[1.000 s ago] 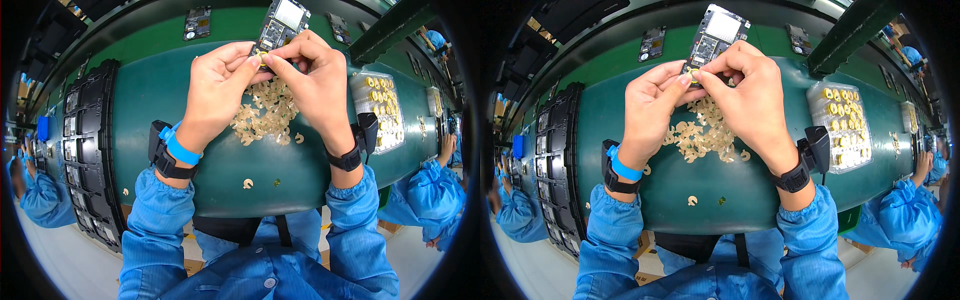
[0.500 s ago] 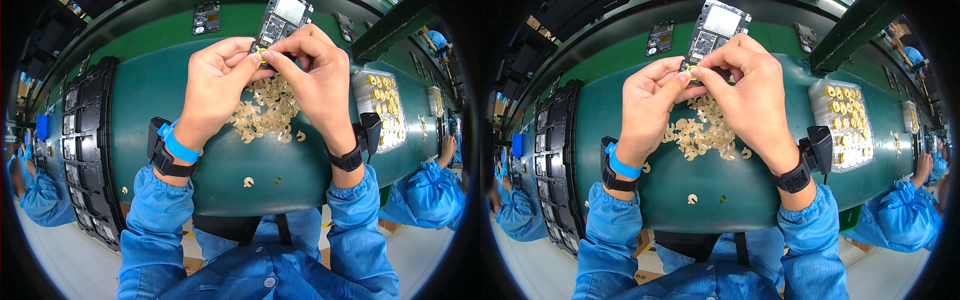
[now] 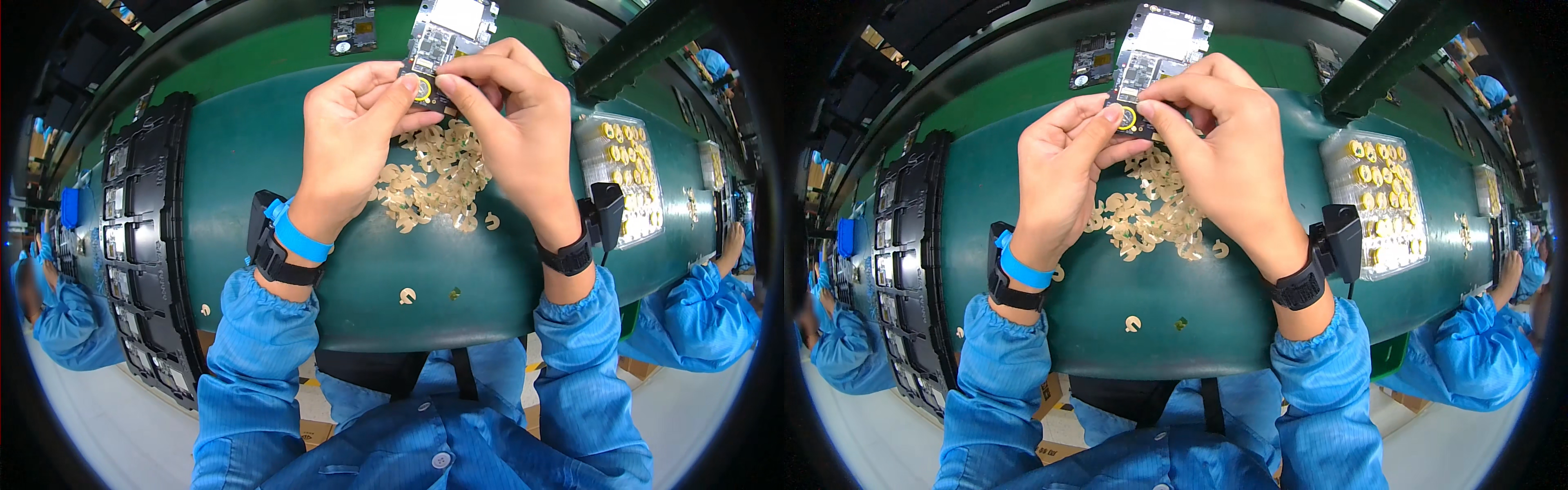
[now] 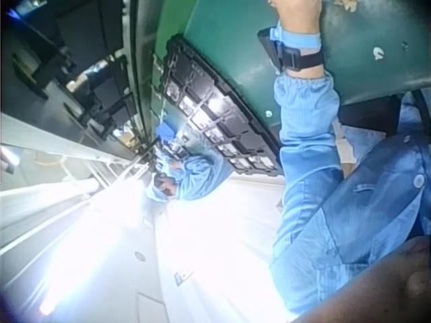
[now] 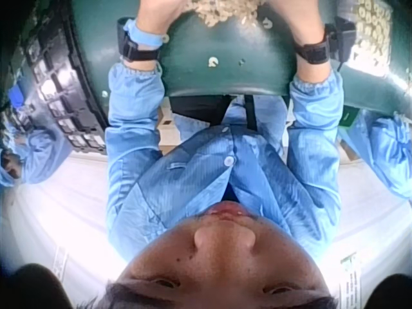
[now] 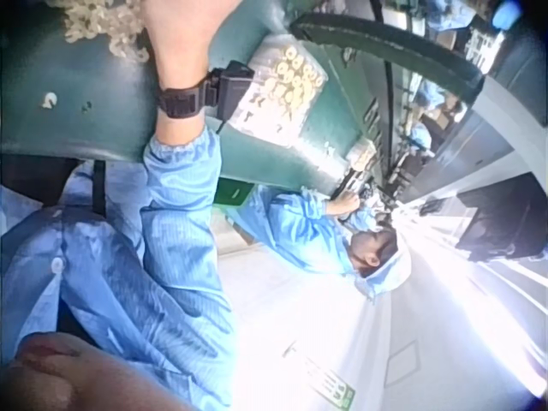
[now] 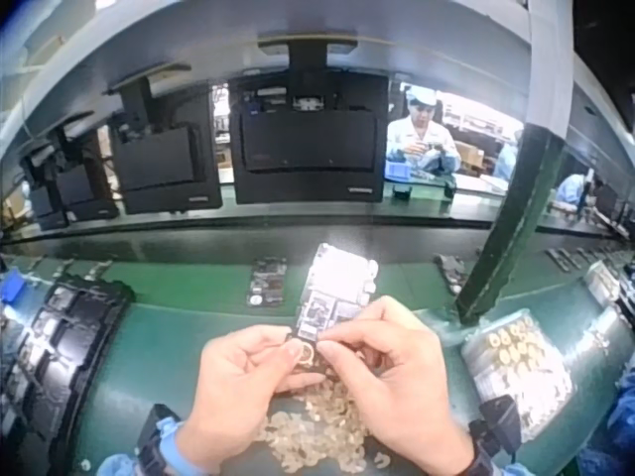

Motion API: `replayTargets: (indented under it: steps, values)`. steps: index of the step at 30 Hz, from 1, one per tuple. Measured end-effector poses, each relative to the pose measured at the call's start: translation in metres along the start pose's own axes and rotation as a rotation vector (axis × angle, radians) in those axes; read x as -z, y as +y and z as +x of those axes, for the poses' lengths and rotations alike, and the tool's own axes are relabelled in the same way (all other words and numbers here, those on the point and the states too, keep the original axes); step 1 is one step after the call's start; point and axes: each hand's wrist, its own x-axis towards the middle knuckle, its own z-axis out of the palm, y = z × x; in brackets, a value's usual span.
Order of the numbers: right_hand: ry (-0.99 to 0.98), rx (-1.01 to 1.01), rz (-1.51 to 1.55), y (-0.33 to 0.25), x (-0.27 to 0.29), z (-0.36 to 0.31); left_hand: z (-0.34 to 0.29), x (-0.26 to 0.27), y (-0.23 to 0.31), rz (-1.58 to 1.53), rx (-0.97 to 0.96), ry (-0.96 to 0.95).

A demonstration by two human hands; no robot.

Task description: Manually assembling small components onto circuit boards on a factory production line.

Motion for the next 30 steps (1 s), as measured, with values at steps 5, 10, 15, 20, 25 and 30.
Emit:
replayTargets:
  steps: [5,10,15,20,25,30]
  values:
    - [0.096,-0.103,0.113,0.009,0.001,0.001,0.002,0.000,0.001,0.016,0.010,0.065]
    - [0.084,-0.183,0.350,0.013,-0.007,0.003,0.003,0.000,-0.001,0.009,0.012,0.065]
    - [0.004,-0.388,0.477,0.024,-0.003,0.003,0.007,0.005,-0.014,0.060,0.156,0.048]
    - [0.027,-0.444,0.331,0.046,0.006,0.011,0.009,0.019,-0.009,0.282,0.072,0.229]
    - [0.100,-0.403,-0.003,0.081,0.004,0.063,0.010,0.025,-0.013,0.359,-0.046,0.307]
    - [0.113,-0.334,-0.304,0.135,-0.011,0.103,0.011,0.030,-0.023,0.362,-0.056,0.256]
